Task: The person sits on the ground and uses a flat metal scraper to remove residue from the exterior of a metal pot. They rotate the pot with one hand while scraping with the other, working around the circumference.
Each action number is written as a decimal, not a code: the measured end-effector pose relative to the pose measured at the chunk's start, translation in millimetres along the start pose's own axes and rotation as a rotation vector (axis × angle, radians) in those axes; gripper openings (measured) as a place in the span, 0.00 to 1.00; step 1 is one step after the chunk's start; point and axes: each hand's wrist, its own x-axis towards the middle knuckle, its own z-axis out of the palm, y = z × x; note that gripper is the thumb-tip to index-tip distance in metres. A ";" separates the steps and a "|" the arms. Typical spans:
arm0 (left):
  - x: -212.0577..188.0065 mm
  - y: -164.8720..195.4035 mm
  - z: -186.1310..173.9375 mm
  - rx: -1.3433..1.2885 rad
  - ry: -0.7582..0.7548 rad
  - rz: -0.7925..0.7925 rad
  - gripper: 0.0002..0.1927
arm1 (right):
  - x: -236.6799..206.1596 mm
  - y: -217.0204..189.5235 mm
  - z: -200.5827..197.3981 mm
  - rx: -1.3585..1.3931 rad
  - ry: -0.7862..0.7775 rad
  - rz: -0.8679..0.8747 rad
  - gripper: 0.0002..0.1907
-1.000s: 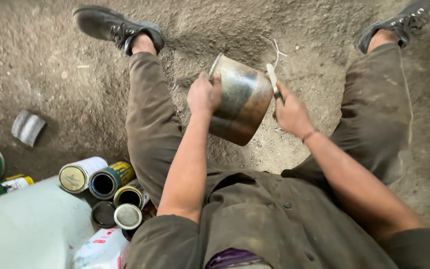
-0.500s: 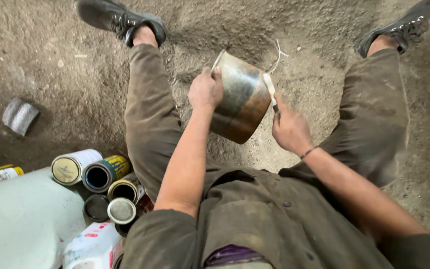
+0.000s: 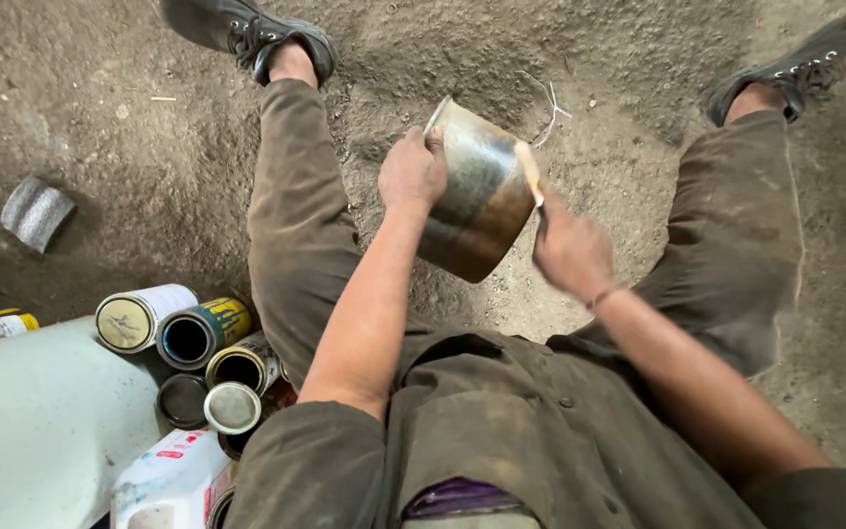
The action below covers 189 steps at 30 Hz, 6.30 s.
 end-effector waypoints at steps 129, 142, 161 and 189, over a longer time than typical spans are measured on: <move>6.1 -73.0 50.8 -1.823 -0.262 -0.687 0.46 | 4.6 -80.7 44.0 0.015 0.098 -0.547 0.34; 8.5 -57.7 24.2 -1.894 -0.337 -0.632 0.54 | 8.4 -83.3 50.4 0.102 0.135 -0.581 0.35; 25.7 -75.0 53.9 -1.850 -0.129 -0.692 0.41 | 22.5 -89.7 53.5 0.050 0.085 -0.572 0.34; 21.0 -59.7 31.2 -1.636 -0.096 -0.796 0.56 | 12.6 -66.6 49.1 0.042 0.227 -0.471 0.32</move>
